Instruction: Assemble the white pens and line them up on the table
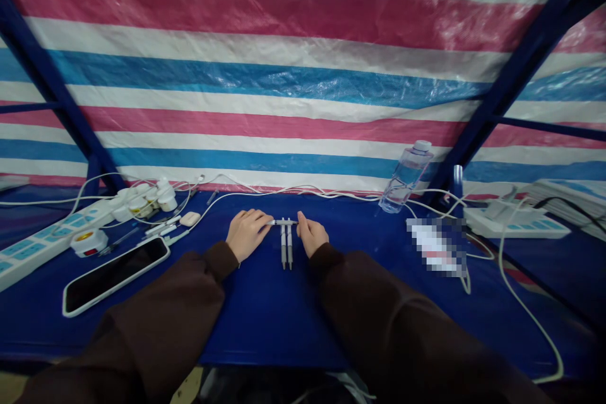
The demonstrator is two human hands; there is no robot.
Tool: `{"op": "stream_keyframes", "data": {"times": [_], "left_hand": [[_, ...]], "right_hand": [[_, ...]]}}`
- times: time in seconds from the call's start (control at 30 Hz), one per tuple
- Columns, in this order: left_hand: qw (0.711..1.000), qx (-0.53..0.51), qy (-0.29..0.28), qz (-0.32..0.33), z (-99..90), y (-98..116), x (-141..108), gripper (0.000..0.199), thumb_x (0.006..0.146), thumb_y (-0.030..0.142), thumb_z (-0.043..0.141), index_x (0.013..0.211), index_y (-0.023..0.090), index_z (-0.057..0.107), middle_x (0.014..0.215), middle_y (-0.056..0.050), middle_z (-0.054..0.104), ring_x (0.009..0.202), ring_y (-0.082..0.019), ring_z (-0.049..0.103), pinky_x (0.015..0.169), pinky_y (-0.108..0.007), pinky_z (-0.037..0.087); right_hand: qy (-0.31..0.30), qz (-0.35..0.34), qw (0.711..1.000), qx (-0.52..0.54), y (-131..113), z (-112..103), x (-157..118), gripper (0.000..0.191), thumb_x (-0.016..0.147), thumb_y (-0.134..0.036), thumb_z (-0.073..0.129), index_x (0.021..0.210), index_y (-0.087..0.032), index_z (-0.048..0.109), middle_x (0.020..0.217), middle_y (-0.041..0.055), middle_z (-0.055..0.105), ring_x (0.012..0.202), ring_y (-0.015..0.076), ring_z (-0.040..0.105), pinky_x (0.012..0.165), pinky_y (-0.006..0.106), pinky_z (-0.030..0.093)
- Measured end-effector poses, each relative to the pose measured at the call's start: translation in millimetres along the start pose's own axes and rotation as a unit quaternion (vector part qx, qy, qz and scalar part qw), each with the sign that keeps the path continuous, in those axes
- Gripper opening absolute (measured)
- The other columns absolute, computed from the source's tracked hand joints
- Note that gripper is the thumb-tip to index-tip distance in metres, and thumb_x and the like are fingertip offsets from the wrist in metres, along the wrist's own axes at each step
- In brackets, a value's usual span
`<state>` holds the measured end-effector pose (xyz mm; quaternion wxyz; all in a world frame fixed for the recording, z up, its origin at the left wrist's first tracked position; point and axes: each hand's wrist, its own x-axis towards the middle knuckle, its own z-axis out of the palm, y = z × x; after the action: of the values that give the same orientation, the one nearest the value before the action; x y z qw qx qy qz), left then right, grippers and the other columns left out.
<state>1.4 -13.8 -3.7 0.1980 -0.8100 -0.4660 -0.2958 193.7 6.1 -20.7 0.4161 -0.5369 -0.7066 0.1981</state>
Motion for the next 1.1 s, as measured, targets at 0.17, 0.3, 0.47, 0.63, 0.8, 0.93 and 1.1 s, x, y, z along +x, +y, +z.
{"op": "stream_keyframes", "data": {"times": [0.17,0.3,0.47,0.63,0.8,0.93,1.1], "left_hand": [[1.000,0.007,0.005,-0.007,0.0,0,0,0.016,0.087,0.023,0.049,0.089,0.022,0.065,0.084,-0.002,0.068,0.077,-0.016,0.059,0.068,-0.031,0.037],[1.000,0.007,0.004,-0.003,0.5,-1,-1,0.016,0.087,0.024,0.049,0.088,0.022,0.065,0.084,-0.001,0.068,0.076,-0.016,0.059,0.068,-0.031,0.036],[1.000,0.002,0.000,0.002,0.2,0,-1,0.018,0.088,0.025,0.048,0.088,0.022,0.066,0.084,-0.001,0.068,0.078,-0.016,0.059,0.070,-0.030,0.036],[1.000,-0.002,-0.002,0.005,-1.6,2,0,0.018,0.088,0.024,0.048,0.087,0.021,0.066,0.084,-0.001,0.068,0.076,-0.015,0.059,0.068,-0.030,0.036],[1.000,-0.007,0.000,-0.005,-0.9,2,0,0.016,0.087,0.023,0.049,0.085,0.020,0.065,0.083,-0.001,0.068,0.076,-0.016,0.059,0.068,-0.030,0.035],[1.000,-0.009,0.007,0.000,0.9,0,0,0.016,0.087,0.023,0.050,0.084,0.020,0.065,0.082,-0.001,0.068,0.077,-0.016,0.058,0.068,-0.030,0.035],[1.000,0.001,0.025,0.010,-1.7,1,1,0.013,0.084,0.023,0.054,0.081,0.019,0.066,0.084,-0.004,0.065,0.083,-0.018,0.054,0.069,-0.030,0.035]], "right_hand": [[-0.006,-0.037,0.998,0.051,2,2,-1,0.020,0.087,-0.037,0.039,0.075,-0.023,0.048,0.062,-0.0047,0.051,0.056,0.0124,0.049,0.054,0.021,0.033],[-0.028,-0.050,0.997,0.054,4,5,1,0.023,0.086,-0.036,0.035,0.071,-0.022,0.044,0.061,-0.0038,0.046,0.057,0.0127,0.046,0.054,0.021,0.033],[-0.052,-0.006,0.998,0.017,2,4,2,0.044,0.089,-0.049,0.026,0.056,-0.021,0.038,0.054,-0.0014,0.044,0.052,0.0128,0.043,0.051,0.024,0.029],[-0.053,0.074,0.996,-0.008,-3,0,0,0.056,0.087,-0.059,0.024,0.048,-0.020,0.038,0.047,-0.0011,0.043,0.050,0.0131,0.043,0.052,0.025,0.027],[-0.042,-0.008,0.998,0.053,0,1,-1,0.030,0.086,-0.045,0.036,0.069,-0.022,0.046,0.058,-0.0047,0.046,0.056,0.0118,0.045,0.055,0.022,0.029],[-0.056,-0.051,0.995,0.069,5,6,1,0.033,0.086,-0.042,0.035,0.062,-0.021,0.040,0.056,-0.0038,0.041,0.056,0.0118,0.041,0.055,0.022,0.030],[-0.070,-0.033,0.995,0.069,7,10,1,0.050,0.087,-0.054,0.028,0.051,-0.020,0.032,0.048,-0.0033,0.033,0.047,0.0105,0.033,0.049,0.024,0.026]]}}
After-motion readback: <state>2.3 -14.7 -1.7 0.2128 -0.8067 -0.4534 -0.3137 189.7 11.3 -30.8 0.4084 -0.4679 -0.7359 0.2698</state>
